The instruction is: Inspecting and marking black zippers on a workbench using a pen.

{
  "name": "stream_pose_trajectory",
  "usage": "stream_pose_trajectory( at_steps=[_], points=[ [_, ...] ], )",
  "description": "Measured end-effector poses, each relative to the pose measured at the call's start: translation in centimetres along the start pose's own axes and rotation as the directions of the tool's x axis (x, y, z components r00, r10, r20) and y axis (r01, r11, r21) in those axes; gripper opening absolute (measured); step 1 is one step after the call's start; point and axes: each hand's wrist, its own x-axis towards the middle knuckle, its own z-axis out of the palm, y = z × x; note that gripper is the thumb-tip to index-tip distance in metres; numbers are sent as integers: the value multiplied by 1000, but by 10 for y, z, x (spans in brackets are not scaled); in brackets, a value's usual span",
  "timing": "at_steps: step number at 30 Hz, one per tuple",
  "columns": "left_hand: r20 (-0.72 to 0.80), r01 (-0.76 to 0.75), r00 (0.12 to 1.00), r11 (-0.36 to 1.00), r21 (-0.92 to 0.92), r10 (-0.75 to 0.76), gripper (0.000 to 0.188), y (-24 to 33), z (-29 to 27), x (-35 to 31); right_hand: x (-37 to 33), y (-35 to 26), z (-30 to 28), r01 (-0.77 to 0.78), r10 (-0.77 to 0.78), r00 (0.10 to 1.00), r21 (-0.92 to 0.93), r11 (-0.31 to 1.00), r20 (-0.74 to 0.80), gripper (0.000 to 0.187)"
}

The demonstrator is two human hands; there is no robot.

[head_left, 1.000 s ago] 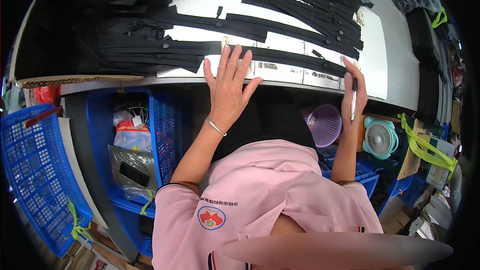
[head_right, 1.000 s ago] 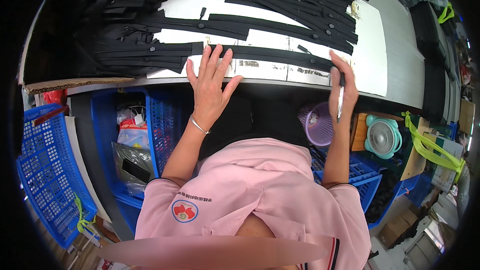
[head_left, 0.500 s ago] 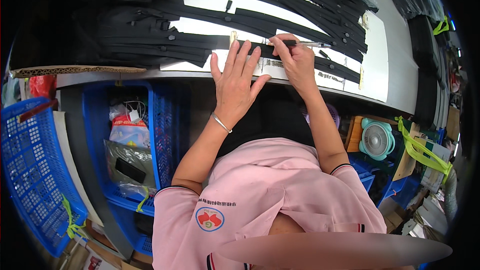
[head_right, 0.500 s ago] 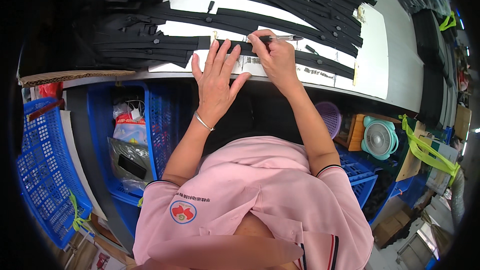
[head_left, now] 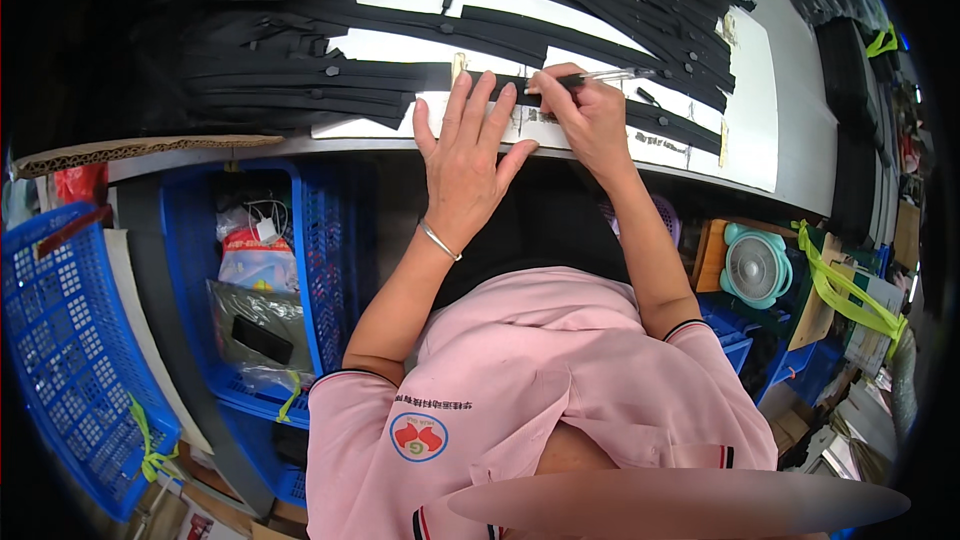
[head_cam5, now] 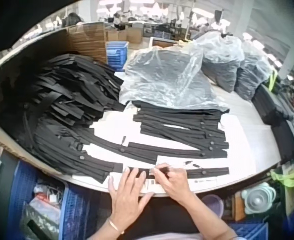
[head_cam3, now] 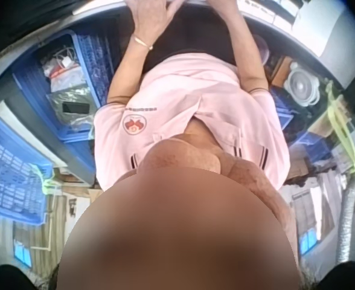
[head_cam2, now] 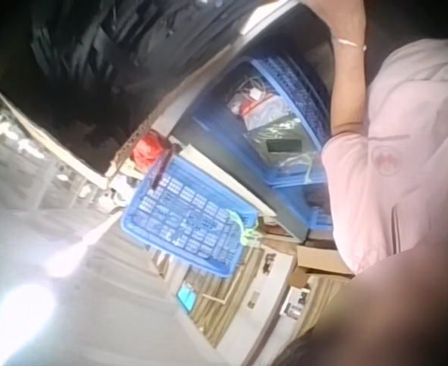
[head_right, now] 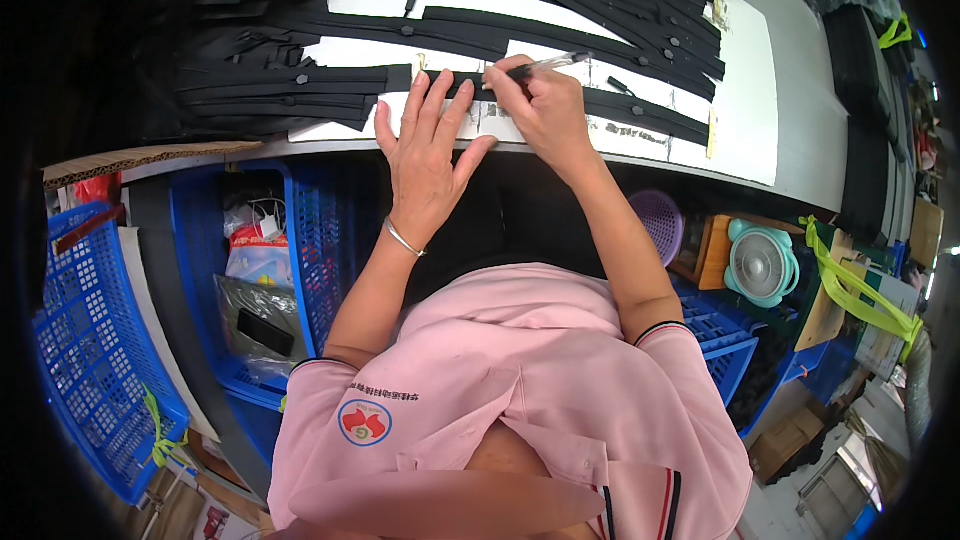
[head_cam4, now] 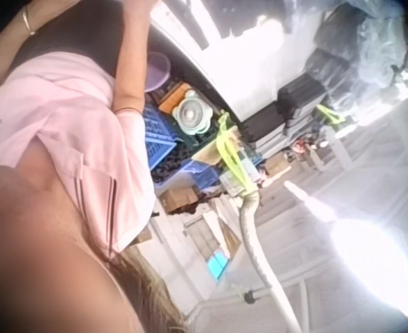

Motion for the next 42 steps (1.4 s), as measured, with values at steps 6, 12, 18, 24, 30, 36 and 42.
stream_pose_trajectory(
  at_steps=[6,12,18,24,30,36,42],
  points=[
    [2,0,1000,1000,9,0,64,1,-1,0,-1,5,-2,105,-109,989,50,993,98,19],
    [4,-13,1000,1000,-1,13,62,3,-1,3,-2,20,-3,155,-143,980,-83,984,140,19],
    [15,11,1000,1000,13,-11,62,0,0,1,-10,5,-28,44,-54,996,132,990,72,17],
    [17,-25,1000,999,45,24,64,0,0,1,-22,32,-77,-15,-12,950,-82,996,-311,16],
    [30,-27,999,999,36,26,65,-1,1,1,-22,39,-77,35,-77,973,-189,981,-220,23],
    [34,-14,999,1000,10,13,63,7,-1,5,-22,43,-79,83,-153,970,-334,939,-188,18],
    [-130,-152,985,916,-371,111,32,57,23,39,-21,47,-73,111,-195,954,-333,936,-229,14]
  ],
)
